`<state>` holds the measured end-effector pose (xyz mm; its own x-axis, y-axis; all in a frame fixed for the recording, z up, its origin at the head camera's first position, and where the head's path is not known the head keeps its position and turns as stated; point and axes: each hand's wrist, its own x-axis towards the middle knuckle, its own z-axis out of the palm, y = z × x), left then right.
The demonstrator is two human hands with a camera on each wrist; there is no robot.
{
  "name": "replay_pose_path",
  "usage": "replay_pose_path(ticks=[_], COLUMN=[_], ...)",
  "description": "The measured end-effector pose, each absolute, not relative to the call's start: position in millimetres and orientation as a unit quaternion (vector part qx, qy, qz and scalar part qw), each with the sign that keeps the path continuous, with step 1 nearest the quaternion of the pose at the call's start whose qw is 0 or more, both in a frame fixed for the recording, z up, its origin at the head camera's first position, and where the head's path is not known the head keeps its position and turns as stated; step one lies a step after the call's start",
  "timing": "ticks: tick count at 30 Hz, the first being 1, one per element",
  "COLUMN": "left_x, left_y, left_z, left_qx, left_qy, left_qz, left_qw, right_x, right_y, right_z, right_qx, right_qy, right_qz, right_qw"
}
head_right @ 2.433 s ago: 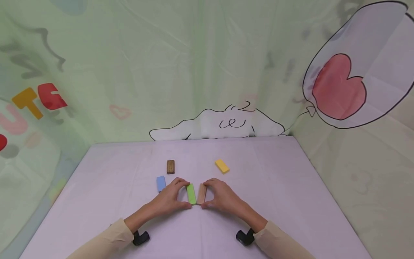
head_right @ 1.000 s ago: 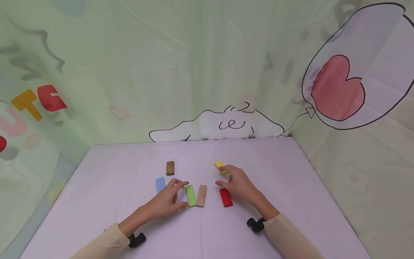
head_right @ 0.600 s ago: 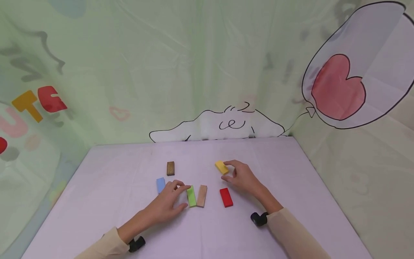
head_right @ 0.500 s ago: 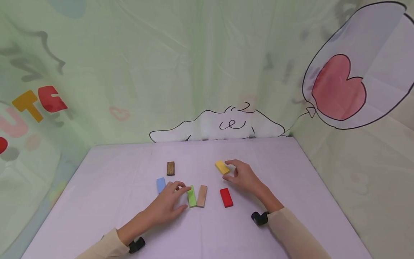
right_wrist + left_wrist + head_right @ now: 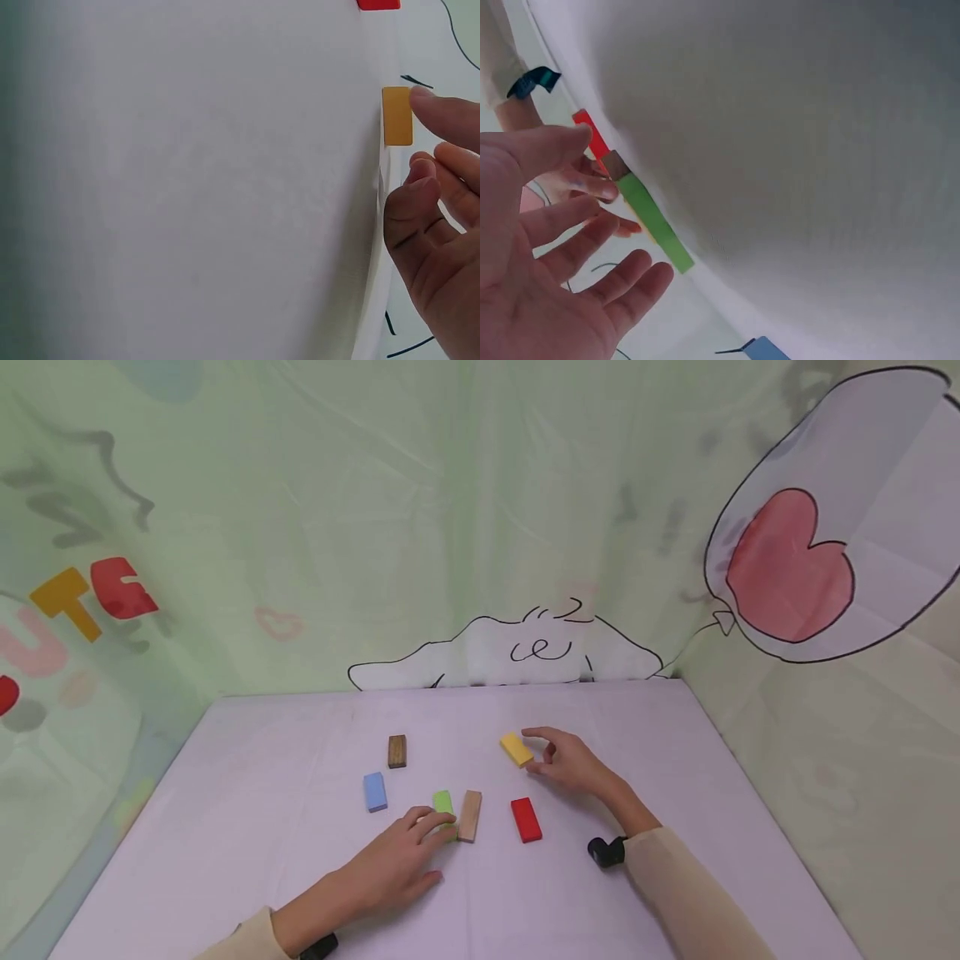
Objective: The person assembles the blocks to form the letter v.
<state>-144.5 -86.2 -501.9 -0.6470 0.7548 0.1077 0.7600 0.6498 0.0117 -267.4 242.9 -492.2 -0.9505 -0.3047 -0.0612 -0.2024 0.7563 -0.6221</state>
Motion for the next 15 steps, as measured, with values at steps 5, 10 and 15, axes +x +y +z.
replay_pose_path(ticks=[5, 10, 15], left_x=[-139.6, -134.4, -131.4], left_y=[-84.6, -85.0, -85.3], left_z=[-500.3, -500.4, -501.4], left_qx=[-0.433, -0.442, -0.45], left_qy=[-0.9, -0.896, -0.891], left_qz=[-0.019, -0.004, 0.021], left_qw=[0.038, 0.047, 0.057], right_x=[-272.5, -277.0, -282.5], right_y=[245.7, 246.6, 246.0], right_z=[-494.7, -495.7, -495.6], right_qx=[-0.157, -0.182, -0.193], right_qy=[0.932, 0.929, 0.93], right_qz=[-0.314, -0.309, -0.296], right_qw=[0.086, 0.089, 0.099])
